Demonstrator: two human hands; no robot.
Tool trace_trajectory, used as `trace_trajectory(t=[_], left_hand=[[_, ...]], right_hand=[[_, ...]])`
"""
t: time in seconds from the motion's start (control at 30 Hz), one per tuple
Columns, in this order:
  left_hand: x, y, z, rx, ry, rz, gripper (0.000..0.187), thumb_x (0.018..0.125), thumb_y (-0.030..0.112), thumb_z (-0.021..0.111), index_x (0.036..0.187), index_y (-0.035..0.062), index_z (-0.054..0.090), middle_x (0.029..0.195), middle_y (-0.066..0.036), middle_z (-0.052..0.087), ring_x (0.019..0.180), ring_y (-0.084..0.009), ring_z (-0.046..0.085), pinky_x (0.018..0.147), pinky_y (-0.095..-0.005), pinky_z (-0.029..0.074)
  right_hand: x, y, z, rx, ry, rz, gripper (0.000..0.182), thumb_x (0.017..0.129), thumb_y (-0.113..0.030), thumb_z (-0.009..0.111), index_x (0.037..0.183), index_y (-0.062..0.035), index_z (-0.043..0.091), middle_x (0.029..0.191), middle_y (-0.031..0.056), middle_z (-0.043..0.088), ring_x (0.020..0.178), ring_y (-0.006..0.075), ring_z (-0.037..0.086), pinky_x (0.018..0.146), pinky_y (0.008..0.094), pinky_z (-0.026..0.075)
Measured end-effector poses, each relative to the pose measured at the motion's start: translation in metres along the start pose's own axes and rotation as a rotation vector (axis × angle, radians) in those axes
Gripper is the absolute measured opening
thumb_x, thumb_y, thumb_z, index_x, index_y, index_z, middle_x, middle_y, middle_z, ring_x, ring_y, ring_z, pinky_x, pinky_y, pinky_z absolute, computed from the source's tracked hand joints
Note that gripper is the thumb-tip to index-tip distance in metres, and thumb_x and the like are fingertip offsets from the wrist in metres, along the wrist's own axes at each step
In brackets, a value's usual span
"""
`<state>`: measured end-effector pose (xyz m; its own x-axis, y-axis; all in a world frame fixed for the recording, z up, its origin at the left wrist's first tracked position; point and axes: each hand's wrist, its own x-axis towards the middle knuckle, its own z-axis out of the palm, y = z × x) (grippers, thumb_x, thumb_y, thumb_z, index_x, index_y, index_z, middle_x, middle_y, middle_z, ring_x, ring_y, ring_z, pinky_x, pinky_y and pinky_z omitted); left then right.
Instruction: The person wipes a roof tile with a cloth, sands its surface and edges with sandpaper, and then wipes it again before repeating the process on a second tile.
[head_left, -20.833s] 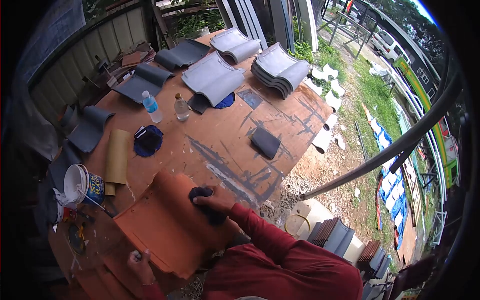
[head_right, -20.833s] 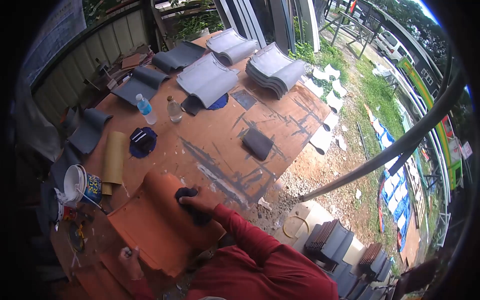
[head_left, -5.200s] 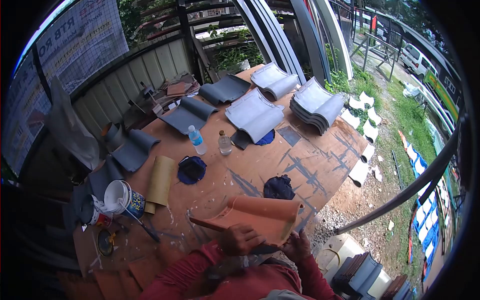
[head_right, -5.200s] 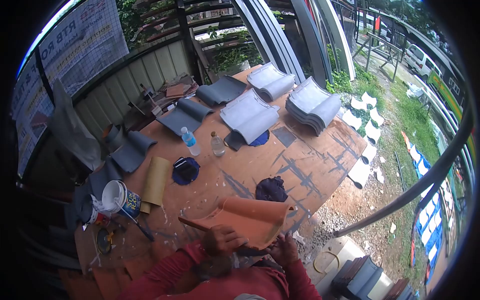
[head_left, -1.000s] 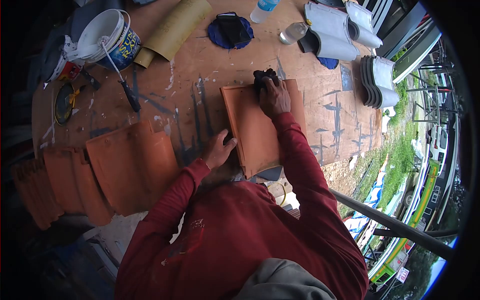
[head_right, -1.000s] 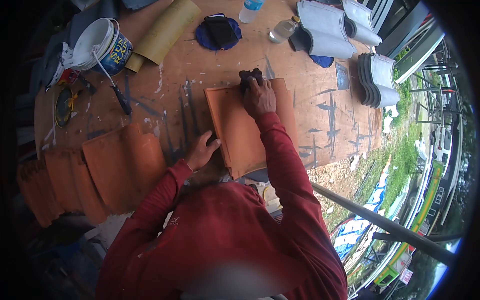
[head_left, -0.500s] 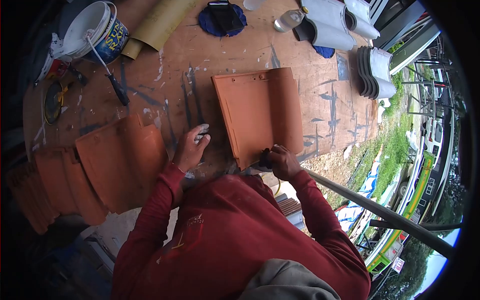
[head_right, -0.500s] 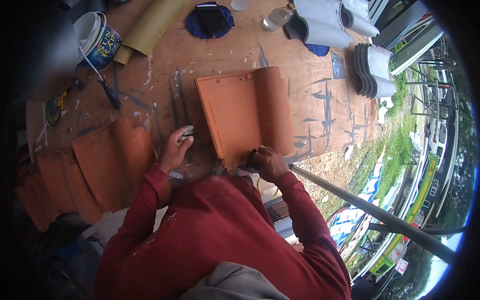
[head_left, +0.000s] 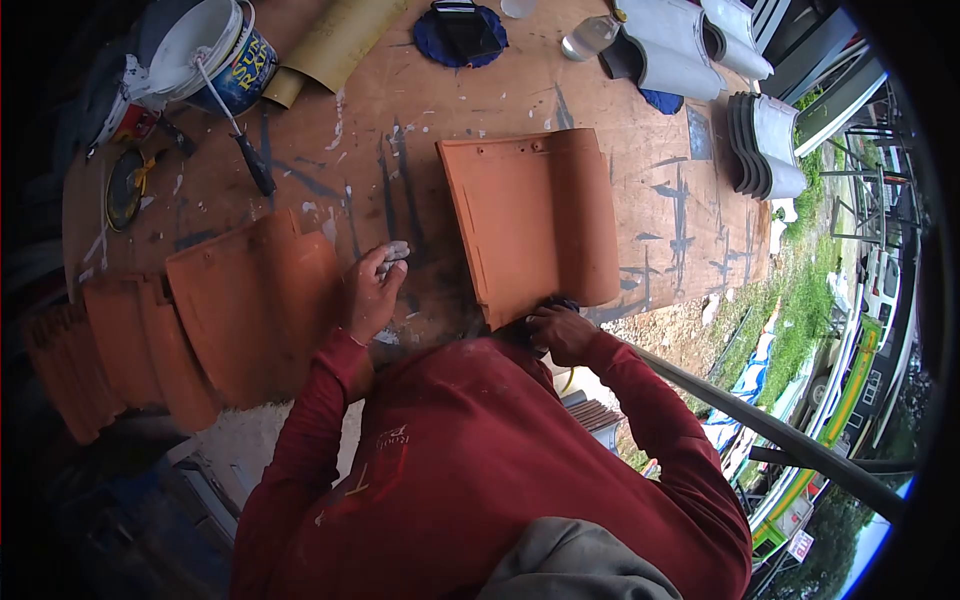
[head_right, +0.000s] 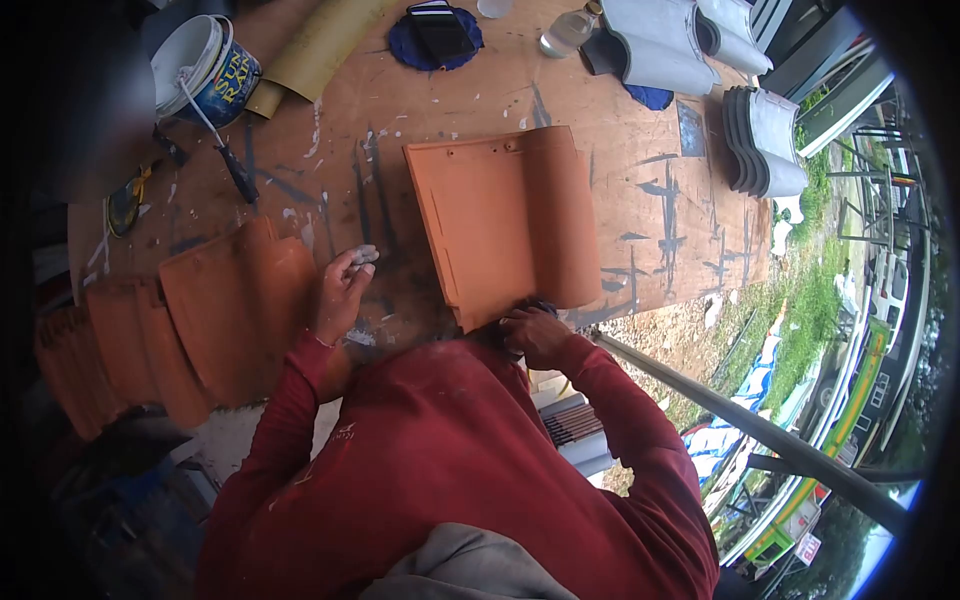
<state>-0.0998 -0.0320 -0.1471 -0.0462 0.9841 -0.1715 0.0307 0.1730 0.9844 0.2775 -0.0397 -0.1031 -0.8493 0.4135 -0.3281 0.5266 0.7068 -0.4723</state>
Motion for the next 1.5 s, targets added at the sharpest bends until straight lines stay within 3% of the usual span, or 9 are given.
trace_trajectory(t=[0.27, 0.4, 0.53, 0.77, 0.83, 1.13, 1.23, 1.33, 1.5], left_hand=[[-0.005, 0.037, 0.019, 0.112, -0.069, 0.015, 0.030, 0.101, 0.013, 0.065, 0.125, -0.0042, 0.068, 0.113, -0.015, 0.075, 0.101, -0.0158, 0.071, 0.088, -0.0297, 0.055], [0.008, 0.044, 0.032, -0.009, -0.158, 0.043, 0.032, 0.104, 0.011, 0.060, 0.131, -0.0059, 0.064, 0.123, -0.013, 0.070, 0.113, -0.0187, 0.067, 0.100, -0.0328, 0.053], [0.013, -0.014, 0.019, -0.103, -0.158, -0.071, 0.043, 0.103, 0.014, 0.058, 0.141, -0.0061, 0.055, 0.128, -0.013, 0.067, 0.110, -0.0192, 0.067, 0.099, -0.0331, 0.053], [0.020, 0.018, 0.059, -0.144, -0.296, -0.140, 0.055, 0.105, 0.014, 0.058, 0.153, -0.0018, 0.038, 0.124, -0.009, 0.052, 0.104, -0.0145, 0.055, 0.094, -0.0297, 0.048], [0.026, 0.005, 0.066, -0.093, -0.297, -0.090, 0.062, 0.104, 0.015, 0.062, 0.156, 0.0002, 0.033, 0.129, -0.010, 0.046, 0.102, -0.0133, 0.051, 0.092, -0.0298, 0.047], [0.021, 0.006, 0.015, -0.157, -0.177, -0.191, 0.051, 0.105, 0.012, 0.059, 0.151, -0.0007, 0.044, 0.128, -0.012, 0.057, 0.110, -0.0148, 0.059, 0.097, -0.0305, 0.052], [0.049, -0.024, 0.004, -0.108, -0.017, -0.036, 0.055, 0.102, 0.024, 0.066, 0.149, 0.0002, 0.050, 0.133, -0.013, 0.063, 0.110, -0.0176, 0.065, 0.097, -0.0334, 0.053], [0.078, 0.006, 0.016, 0.272, 0.115, 0.101, 0.047, 0.103, 0.021, 0.064, 0.143, -0.0023, 0.055, 0.133, -0.014, 0.066, 0.108, -0.0181, 0.065, 0.097, -0.0339, 0.053], [0.100, 0.041, 0.058, 0.313, 0.076, 0.147, 0.044, 0.105, 0.024, 0.060, 0.139, -0.0034, 0.057, 0.128, -0.020, 0.062, 0.114, -0.0319, 0.065, 0.095, -0.0385, 0.054]], right_hand=[[0.093, -0.005, -0.019, 0.134, 0.782, 0.195, 0.030, 0.077, -0.004, 0.066, 0.107, -0.0094, 0.069, 0.119, 0.0157, 0.065, 0.108, 0.0407, 0.060, 0.091, 0.0504, 0.051], [0.024, -0.009, 0.007, 0.073, 0.311, 0.021, 0.015, 0.070, -0.010, 0.070, 0.084, -0.0085, 0.072, 0.126, 0.0170, 0.066, 0.116, 0.0384, 0.062, 0.094, 0.0501, 0.052], [-0.021, -0.015, -0.005, 0.272, -0.293, 0.387, 0.016, 0.072, -0.015, 0.072, 0.086, -0.0074, 0.074, 0.106, 0.0160, 0.071, 0.102, 0.0365, 0.069, 0.087, 0.0483, 0.057], [0.055, 0.061, -0.065, 0.137, 0.958, 0.413, 0.043, 0.084, -0.019, 0.067, 0.126, -0.0119, 0.063, 0.116, 0.0195, 0.062, 0.101, 0.0407, 0.064, 0.084, 0.0494, 0.055], [0.079, 0.076, -0.062, -0.152, 0.880, 0.744, 0.036, 0.090, -0.018, 0.061, 0.125, -0.0117, 0.065, 0.116, 0.0211, 0.063, 0.103, 0.0392, 0.065, 0.082, 0.0499, 0.055], [-0.027, -0.026, 0.032, -0.269, 0.537, 0.795, 0.020, 0.083, -0.021, 0.067, 0.101, -0.0133, 0.071, 0.114, 0.0166, 0.065, 0.104, 0.0344, 0.066, 0.084, 0.0504, 0.052], [-0.071, -0.054, -0.005, 0.311, 0.023, 1.189, 0.027, 0.082, -0.018, 0.069, 0.108, -0.0085, 0.071, 0.108, 0.0198, 0.068, 0.098, 0.0418, 0.070, 0.086, 0.0536, 0.055], [-0.087, -0.034, -0.018, 0.304, 0.745, 0.931, 0.026, 0.081, -0.007, 0.063, 0.107, -0.0056, 0.068, 0.108, 0.0204, 0.067, 0.097, 0.0420, 0.068, 0.085, 0.0487, 0.056], [-0.012, 0.039, -0.082, 0.181, 1.275, 0.737, 0.026, 0.084, -0.003, 0.064, 0.109, -0.0035, 0.064, 0.111, 0.0173, 0.064, 0.108, 0.0384, 0.064, 0.096, 0.0443, 0.051]])
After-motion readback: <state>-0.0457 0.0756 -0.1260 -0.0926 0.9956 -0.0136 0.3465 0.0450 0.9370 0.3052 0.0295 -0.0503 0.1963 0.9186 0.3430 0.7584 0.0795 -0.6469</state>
